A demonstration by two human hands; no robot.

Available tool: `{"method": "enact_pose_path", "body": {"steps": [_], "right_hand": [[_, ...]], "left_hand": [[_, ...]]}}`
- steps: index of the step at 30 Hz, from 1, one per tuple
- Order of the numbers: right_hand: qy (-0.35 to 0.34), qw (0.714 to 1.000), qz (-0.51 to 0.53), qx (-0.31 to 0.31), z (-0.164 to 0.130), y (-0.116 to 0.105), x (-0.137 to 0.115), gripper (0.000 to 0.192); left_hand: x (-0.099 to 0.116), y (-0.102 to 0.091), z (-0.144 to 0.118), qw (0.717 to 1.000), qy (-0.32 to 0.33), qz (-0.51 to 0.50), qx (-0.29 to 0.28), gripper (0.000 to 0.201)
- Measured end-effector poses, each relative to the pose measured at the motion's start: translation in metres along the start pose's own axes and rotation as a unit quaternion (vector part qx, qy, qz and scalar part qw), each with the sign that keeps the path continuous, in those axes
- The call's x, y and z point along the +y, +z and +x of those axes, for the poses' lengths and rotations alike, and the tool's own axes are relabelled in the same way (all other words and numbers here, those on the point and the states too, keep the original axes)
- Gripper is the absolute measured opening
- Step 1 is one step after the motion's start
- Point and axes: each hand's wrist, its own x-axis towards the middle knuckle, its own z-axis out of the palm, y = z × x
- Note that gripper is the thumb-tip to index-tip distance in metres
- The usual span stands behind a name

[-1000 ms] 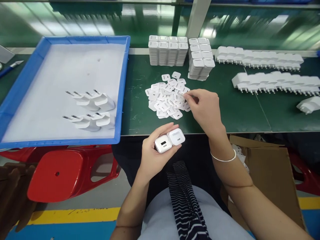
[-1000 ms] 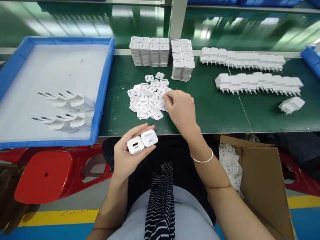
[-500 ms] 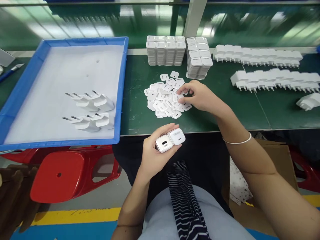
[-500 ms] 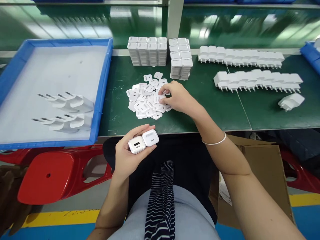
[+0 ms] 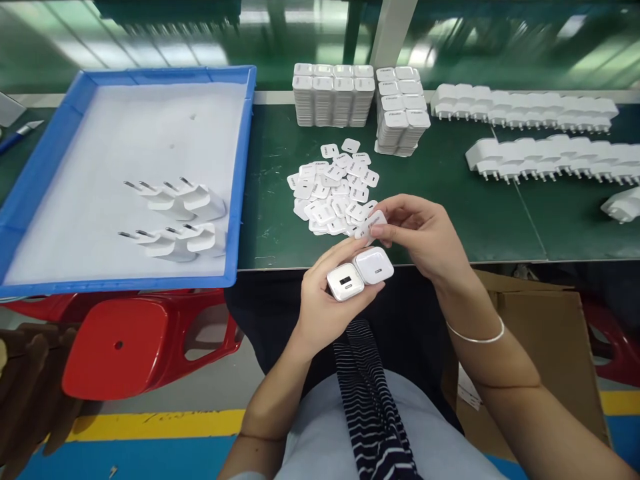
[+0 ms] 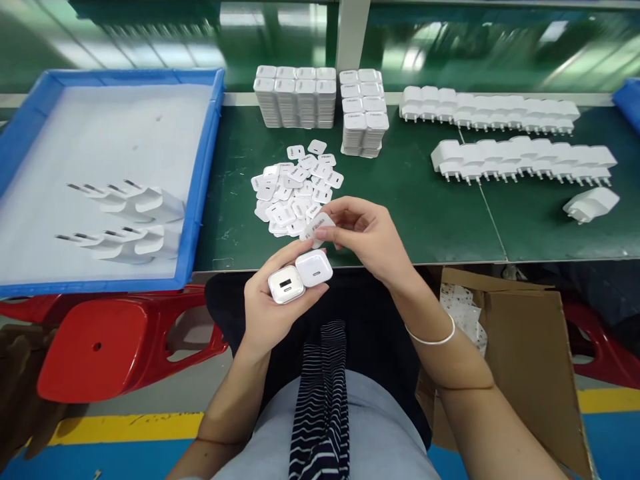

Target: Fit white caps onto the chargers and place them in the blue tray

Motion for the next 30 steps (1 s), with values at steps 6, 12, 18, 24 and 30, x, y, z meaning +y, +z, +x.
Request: {"method": "enact_pose_path", "body": {"steps": [6,12,18,24,30], "right_hand": [[-0.046,0.988,-0.081,0.124,-0.026,-0.005,-0.008,0.021],[0.014,0.997,0.028,0.075,-0.066,0.007,-0.019,0.033],[0.041,0.991,0.118,0.051,-0.078,0.027,-0.015,0.025],[0.063,0.988,0.137,0.045,-0.073,0.029,-0.015,0.023],[0.101,0.986,0.129,0.025,-0.070,0.024,-0.017,0.023]], "left_hand": [[0.001,0.005,0.006,0.985,0.074,0.143,0.065,0.048],[0.002,0.012,0.011,0.963,0.130,0.224,0.071,0.045],[-0.001,0.017,0.012,0.957,0.142,0.244,0.062,0.042],[-0.002,0.021,0.011,0.953,0.146,0.256,0.070,0.038],[-0.003,0.022,0.010,0.953,0.148,0.259,0.059,0.039]]}}
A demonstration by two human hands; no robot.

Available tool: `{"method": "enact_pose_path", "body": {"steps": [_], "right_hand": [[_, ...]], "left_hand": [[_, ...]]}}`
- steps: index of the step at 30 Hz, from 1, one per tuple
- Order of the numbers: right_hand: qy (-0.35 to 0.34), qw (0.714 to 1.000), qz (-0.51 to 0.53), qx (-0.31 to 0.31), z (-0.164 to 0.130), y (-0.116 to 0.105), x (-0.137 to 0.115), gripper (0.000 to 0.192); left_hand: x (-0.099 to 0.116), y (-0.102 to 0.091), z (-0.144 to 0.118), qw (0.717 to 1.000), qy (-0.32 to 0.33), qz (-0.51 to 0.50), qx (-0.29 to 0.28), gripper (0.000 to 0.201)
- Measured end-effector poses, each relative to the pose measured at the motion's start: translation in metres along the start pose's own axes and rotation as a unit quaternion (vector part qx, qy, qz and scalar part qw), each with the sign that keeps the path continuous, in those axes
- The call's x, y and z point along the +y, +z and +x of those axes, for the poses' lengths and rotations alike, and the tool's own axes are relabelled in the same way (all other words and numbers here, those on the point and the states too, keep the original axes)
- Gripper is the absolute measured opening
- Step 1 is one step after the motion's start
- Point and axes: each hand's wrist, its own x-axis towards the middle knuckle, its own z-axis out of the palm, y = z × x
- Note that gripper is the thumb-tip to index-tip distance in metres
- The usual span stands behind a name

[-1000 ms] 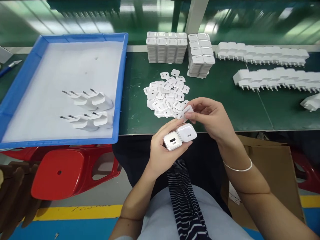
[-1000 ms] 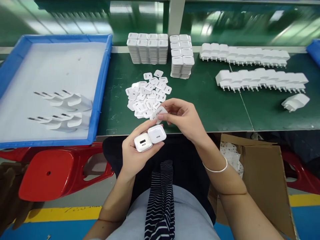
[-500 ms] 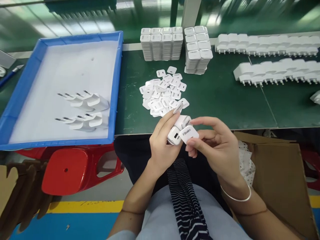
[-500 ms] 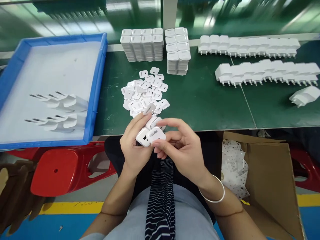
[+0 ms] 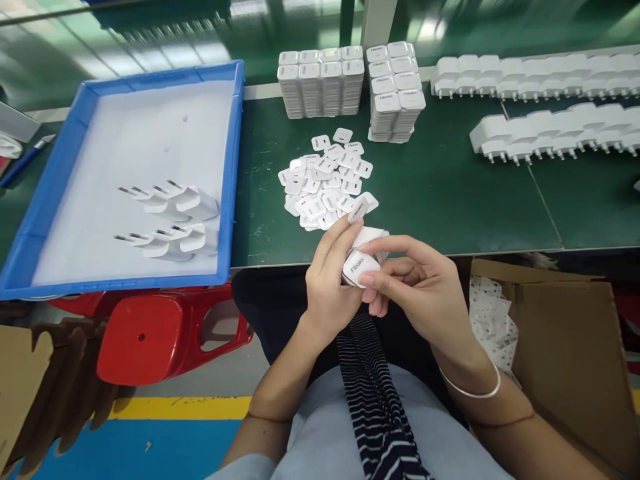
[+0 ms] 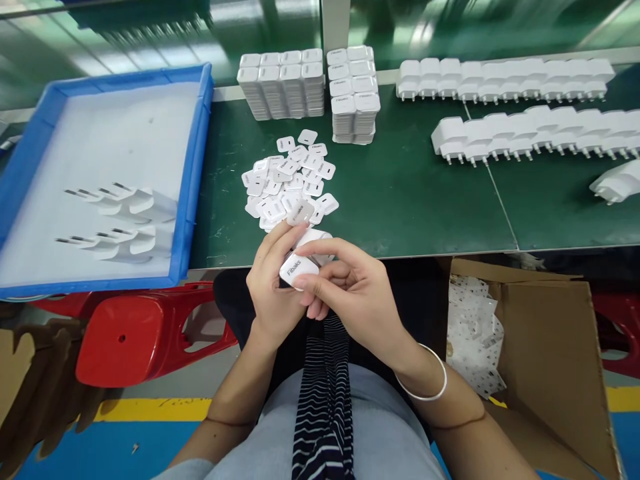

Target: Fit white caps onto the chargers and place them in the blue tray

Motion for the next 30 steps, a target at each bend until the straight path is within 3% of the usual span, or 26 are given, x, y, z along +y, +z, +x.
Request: {"method": "enact_pose_path", "body": {"steps": [7,14,24,30], "right_hand": [[0.023,1.000,-0.006,-0.004,0.002,-0.001,-0.003,0.024],[0.093,0.996,0.004,-0.013,0.008,-0.003,-0.009,0.063],[0.141,0.988,0.016,-0.063,0.012,-0.011,-0.005,0.067],[0.142,0.989,-0.026,-0.034,0.014,-0.011,0.001,0.064]], "left_hand": [[-0.001,0.000,0.000,1.000,0.005,-0.002,-0.009,0.039],[0.001,-0.001,0.001,1.000,0.002,-0.011,-0.004,0.042],[-0.012,0.000,0.001,0.996,0.084,-0.016,-0.011,0.046],[-0.017,-0.001,0.001,0.994,0.088,-0.047,-0.041,0.050]]}}
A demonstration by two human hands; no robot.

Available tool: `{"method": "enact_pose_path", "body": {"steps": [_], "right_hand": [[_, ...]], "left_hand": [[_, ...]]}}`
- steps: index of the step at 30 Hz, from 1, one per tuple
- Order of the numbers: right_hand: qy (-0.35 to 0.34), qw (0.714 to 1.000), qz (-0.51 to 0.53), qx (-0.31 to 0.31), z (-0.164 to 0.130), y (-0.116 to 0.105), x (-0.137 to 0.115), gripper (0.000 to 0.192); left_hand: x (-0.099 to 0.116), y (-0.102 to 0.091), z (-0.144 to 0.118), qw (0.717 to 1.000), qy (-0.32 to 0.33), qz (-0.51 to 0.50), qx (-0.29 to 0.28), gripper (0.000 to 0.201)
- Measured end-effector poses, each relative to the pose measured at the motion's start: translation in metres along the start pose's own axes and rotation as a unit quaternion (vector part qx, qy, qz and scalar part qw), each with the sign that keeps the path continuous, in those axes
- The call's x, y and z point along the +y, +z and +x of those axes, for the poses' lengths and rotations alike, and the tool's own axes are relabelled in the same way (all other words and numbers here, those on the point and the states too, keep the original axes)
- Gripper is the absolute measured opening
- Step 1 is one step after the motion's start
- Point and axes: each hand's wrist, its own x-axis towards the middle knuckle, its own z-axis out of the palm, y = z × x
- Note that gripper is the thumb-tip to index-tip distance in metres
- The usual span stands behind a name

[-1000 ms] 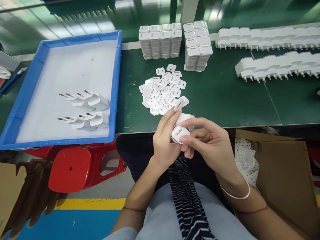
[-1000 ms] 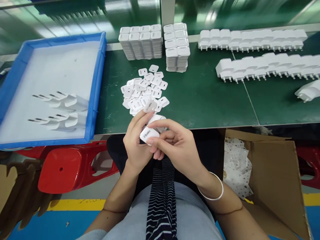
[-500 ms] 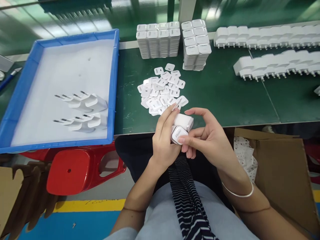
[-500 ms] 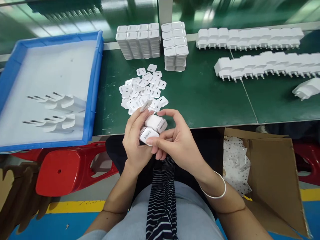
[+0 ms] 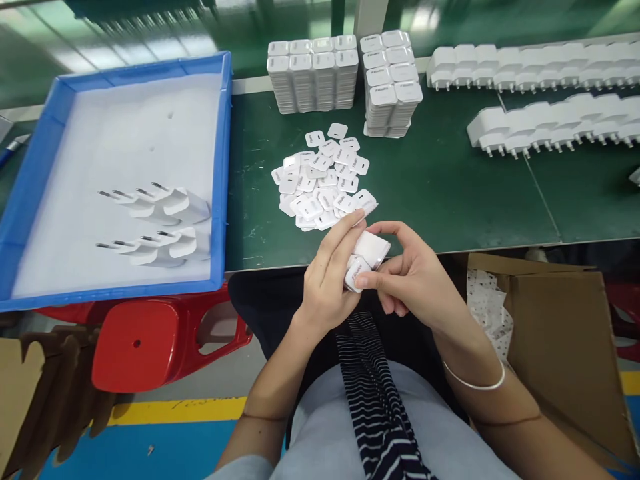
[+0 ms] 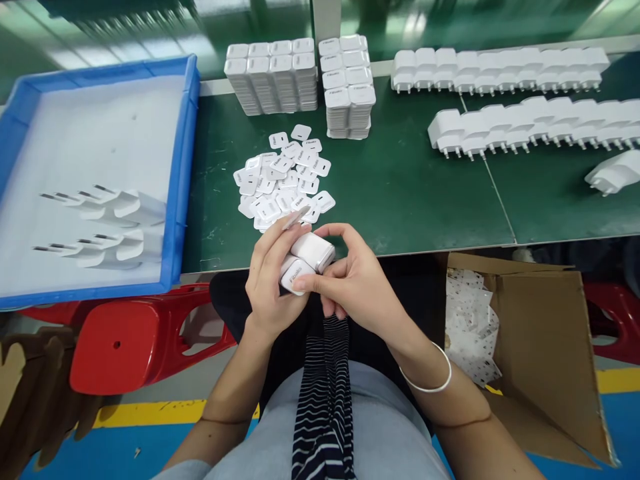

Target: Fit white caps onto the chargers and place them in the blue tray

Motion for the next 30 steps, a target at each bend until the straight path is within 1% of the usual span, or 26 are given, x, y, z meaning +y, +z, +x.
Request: {"method": "enact_pose_path", "body": {"steps": [2,6,9,12,14,17,20,23,25,28,30], "right_hand": [[-0.016,1.000,-0.002,0.000,-0.001,0.000,0.002,0.058],[-0.049,0.998,0.020,-0.019,-0.006,-0.002,0.003,0.039],[-0.058,0.998,0.015,-0.013,-0.009,-0.001,0.002,0.039],[-0.060,0.998,0.011,-0.008,-0.010,0.001,0.002,0.042],[-0.058,0.998,0.010,0.002,-0.009,0.004,0.002,0.046],[-0.048,0.999,0.010,0.018,-0.005,0.008,0.004,0.058],[-0.038,0.999,0.017,0.014,-0.001,0.009,0.006,0.064],[-0.024,0.999,0.029,-0.014,0.000,0.008,0.006,0.066],[-0.023,0.999,0.032,-0.031,0.001,0.008,0.006,0.076],[-0.039,0.999,0.020,-0.023,0.001,0.009,0.006,0.092],[-0.051,0.998,0.014,-0.020,0.001,0.010,0.006,0.095]], "left_hand": [[0.001,-0.001,0.001,0.999,-0.024,-0.031,-0.001,0.051],[0.003,-0.003,0.003,0.993,-0.088,-0.081,0.007,0.059],[0.003,-0.004,0.003,0.986,-0.127,-0.110,0.000,0.066],[0.003,-0.004,0.002,0.987,-0.138,-0.087,-0.009,0.068],[0.002,-0.003,0.001,0.992,-0.117,-0.057,-0.004,0.063],[0.002,-0.003,0.001,0.998,-0.055,0.000,0.014,0.054],[0.001,-0.003,0.001,0.999,-0.009,0.038,0.025,0.055],[-0.001,-0.004,0.001,0.999,-0.015,0.035,0.019,0.053],[-0.002,-0.004,0.001,0.999,-0.031,0.019,0.017,0.053],[-0.003,-0.002,-0.002,0.998,-0.056,0.009,0.014,0.054],[-0.003,-0.004,0.000,0.997,-0.077,-0.004,0.008,0.054]]}}
